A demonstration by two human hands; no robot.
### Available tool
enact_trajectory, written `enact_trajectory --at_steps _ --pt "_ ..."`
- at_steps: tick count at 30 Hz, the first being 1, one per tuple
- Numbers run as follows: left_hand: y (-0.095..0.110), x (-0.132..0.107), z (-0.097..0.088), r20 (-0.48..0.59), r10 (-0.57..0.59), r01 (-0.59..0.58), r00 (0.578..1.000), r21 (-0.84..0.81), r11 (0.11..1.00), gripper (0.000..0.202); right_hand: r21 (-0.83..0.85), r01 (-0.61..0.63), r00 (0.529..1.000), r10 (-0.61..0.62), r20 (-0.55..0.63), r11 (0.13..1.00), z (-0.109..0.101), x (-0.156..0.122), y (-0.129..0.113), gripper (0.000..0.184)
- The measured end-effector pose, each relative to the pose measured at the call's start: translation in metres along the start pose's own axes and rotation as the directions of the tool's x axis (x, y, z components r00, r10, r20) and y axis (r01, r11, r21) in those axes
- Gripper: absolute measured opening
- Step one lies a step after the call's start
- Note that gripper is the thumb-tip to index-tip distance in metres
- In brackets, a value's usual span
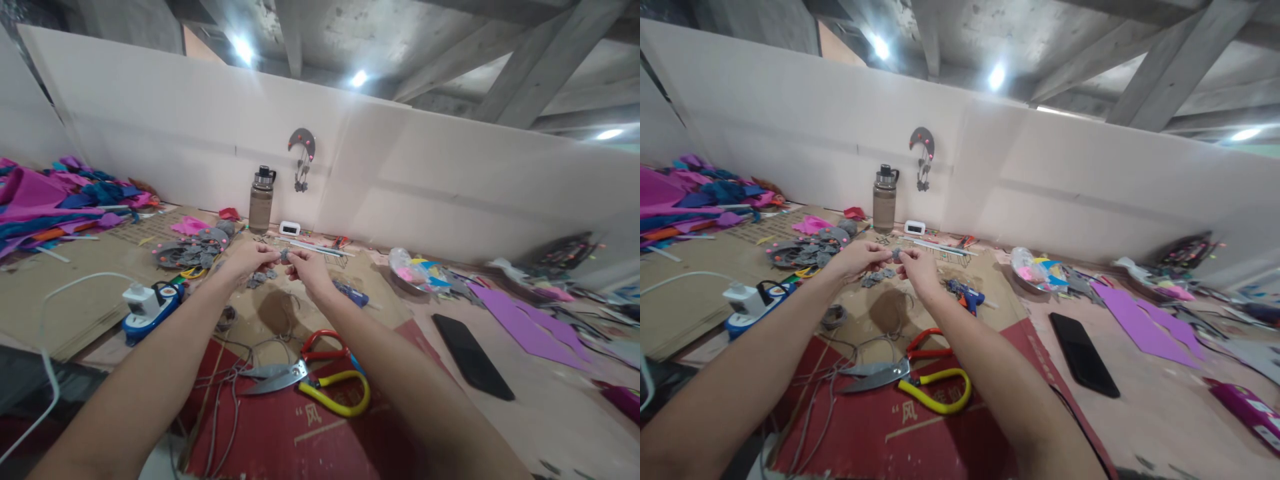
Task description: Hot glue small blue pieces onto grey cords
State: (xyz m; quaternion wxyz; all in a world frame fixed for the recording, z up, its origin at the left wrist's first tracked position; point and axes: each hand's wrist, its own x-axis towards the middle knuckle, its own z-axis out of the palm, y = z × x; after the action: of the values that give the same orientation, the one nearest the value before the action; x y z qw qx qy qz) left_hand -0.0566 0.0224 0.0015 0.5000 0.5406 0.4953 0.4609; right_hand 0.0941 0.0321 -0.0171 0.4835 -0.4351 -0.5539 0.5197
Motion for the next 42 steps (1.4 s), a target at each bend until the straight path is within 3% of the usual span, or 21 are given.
enact_trajectory --at_steps 3,7,12,20,26,30,35,42 --pt "-0.004 0.004 -0.004 -0.041 -0.005 0.004 0.999 -0.026 1.000 0.022 -0.005 -0.030 0.999 0.030 0.034 1.000 0.001 0.001 -0.002 0.009" --pt "-0.008 0.011 -0.013 -0.152 0.034 -0.041 0.988 -0.041 0.998 0.020 -0.257 -0.025 0.996 0.047 0.082 0.966 0.003 0.004 0.001 0.016" --pt "-0.016 0.016 -0.026 -0.308 0.103 -0.031 0.946 0.230 0.973 0.019 -0.491 0.045 0.992 0.017 0.121 0.870 0.004 0.007 0.009 0.013" --pt "-0.029 0.026 -0.037 -0.364 0.128 0.076 0.923 0.495 0.865 0.022 -0.695 0.205 0.975 -0.080 0.207 0.689 0.007 0.009 0.021 0.015" --pt "-0.032 0.028 -0.033 -0.323 0.038 0.062 0.946 0.291 0.955 0.018 -0.732 0.226 0.970 -0.083 0.227 0.642 -0.001 0.000 0.011 0.016" --pt "-0.032 0.028 -0.029 -0.308 0.010 0.048 0.951 0.182 0.982 0.016 -0.726 0.237 0.970 -0.119 0.210 0.646 -0.025 -0.014 -0.002 0.016" --pt "-0.029 0.030 -0.024 -0.286 -0.021 0.052 0.958 0.100 0.994 0.018 -0.740 0.213 0.971 -0.219 0.090 0.638 -0.076 -0.044 -0.017 0.017" --pt "-0.011 0.029 -0.013 -0.252 -0.074 0.081 0.965 0.014 0.997 0.022 -0.919 -0.072 0.977 -0.156 -0.143 0.388 -0.137 -0.087 -0.019 0.021"
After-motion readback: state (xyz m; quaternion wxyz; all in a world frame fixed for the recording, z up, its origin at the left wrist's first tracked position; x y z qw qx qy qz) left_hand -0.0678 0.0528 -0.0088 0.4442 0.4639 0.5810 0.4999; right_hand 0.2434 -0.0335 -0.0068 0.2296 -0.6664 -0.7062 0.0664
